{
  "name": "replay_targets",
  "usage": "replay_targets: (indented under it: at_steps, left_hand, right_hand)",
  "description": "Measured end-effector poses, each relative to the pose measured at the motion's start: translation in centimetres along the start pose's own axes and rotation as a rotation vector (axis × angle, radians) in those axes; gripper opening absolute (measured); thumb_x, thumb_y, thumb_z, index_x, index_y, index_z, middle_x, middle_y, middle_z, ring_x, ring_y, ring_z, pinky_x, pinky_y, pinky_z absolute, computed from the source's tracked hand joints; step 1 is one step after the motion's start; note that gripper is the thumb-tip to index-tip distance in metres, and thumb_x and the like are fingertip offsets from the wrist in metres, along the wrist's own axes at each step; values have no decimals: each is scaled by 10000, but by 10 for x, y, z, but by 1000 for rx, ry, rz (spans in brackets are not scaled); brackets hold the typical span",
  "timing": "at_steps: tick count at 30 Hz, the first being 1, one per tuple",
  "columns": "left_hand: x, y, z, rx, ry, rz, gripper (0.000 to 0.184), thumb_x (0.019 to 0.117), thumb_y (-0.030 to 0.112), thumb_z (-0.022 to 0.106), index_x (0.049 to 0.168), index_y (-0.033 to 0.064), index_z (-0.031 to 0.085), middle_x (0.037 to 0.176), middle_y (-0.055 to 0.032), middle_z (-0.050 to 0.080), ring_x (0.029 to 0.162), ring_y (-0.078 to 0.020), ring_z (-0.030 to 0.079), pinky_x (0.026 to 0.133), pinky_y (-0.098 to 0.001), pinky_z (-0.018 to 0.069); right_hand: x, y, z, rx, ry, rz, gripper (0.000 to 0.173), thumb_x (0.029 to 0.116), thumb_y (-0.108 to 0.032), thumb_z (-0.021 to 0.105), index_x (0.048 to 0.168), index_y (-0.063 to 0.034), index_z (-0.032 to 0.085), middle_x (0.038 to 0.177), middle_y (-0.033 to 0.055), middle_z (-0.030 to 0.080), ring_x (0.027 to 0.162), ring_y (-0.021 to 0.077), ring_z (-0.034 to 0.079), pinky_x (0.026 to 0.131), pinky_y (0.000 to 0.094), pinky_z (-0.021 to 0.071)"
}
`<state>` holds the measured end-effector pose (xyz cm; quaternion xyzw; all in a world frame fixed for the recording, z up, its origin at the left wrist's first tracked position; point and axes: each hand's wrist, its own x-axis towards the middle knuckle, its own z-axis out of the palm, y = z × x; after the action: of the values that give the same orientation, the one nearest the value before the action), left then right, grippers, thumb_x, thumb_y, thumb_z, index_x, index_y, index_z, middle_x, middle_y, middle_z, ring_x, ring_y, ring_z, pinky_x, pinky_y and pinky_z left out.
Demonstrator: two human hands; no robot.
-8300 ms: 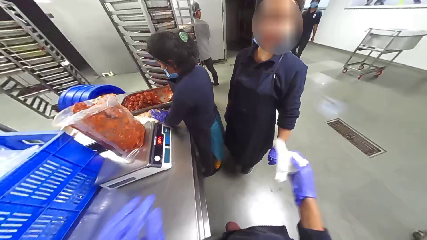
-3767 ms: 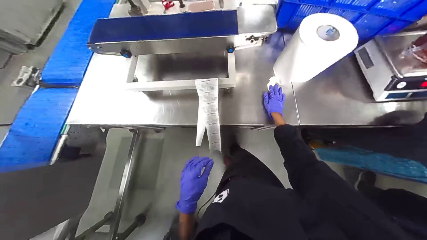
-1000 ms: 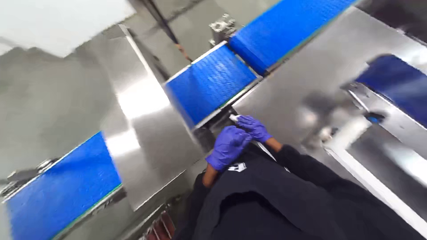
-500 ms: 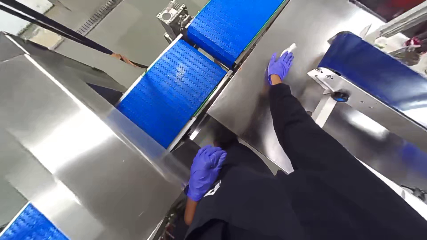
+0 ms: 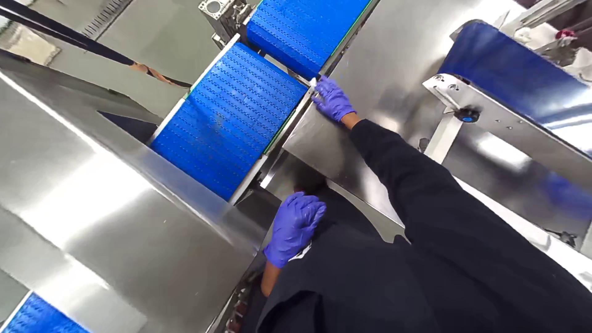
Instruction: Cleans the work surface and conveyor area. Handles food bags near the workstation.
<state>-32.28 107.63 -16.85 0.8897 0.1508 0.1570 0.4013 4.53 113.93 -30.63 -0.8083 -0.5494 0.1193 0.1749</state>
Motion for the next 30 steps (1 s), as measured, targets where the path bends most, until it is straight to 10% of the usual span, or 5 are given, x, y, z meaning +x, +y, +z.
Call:
replay_targets:
  at_steps: [12, 20, 24, 27, 30]
  left_hand:
    - [-11, 16, -2, -14, -47, 135, 242, 991, 230, 620, 951, 71, 797, 995, -86, 780, 984, -211, 739, 1020, -413, 519]
    - [-21, 13, -1, -25, -55, 118, 280, 1009, 265, 598, 942, 73, 791, 974, -95, 776, 972, -228, 732, 962, -407, 540]
    - [-18, 13, 3, -50, -99, 162, 266, 1005, 253, 605, 949, 75, 794, 983, -93, 777, 981, -233, 731, 975, -407, 533]
    - [-15, 15, 4, -73, -137, 179, 250, 995, 235, 611, 953, 69, 793, 989, -103, 775, 988, -247, 730, 985, -426, 526]
    - [-14, 15, 4, -61, -146, 195, 257, 1001, 238, 600, 951, 73, 791, 988, -100, 776, 990, -247, 731, 984, -422, 525]
  right_hand:
    - [-113, -181, 51, 480, -302, -342, 263, 1007, -42, 521, 1158, 31, 724, 1214, 211, 702, 1209, 359, 631, 1081, 492, 442]
    - [-182, -116, -41, 744, 303, 449, 545, 1098, -384, 419, 701, -37, 557, 562, 21, 467, 481, 108, 460, 476, 311, 423]
    - [-187, -37, -94, 581, 561, 838, 513, 1051, -450, 509, 689, -90, 569, 602, -22, 492, 540, 95, 493, 568, 333, 466]
    - [-211, -23, -84, 305, 359, 908, 396, 1031, -349, 569, 1077, 19, 708, 1084, 216, 685, 1038, 344, 645, 915, 555, 478]
    - [-236, -4, -18, -6, 356, 765, 590, 1059, -380, 466, 1532, -31, 419, 1637, 268, 273, 1524, 449, 245, 1224, 588, 241]
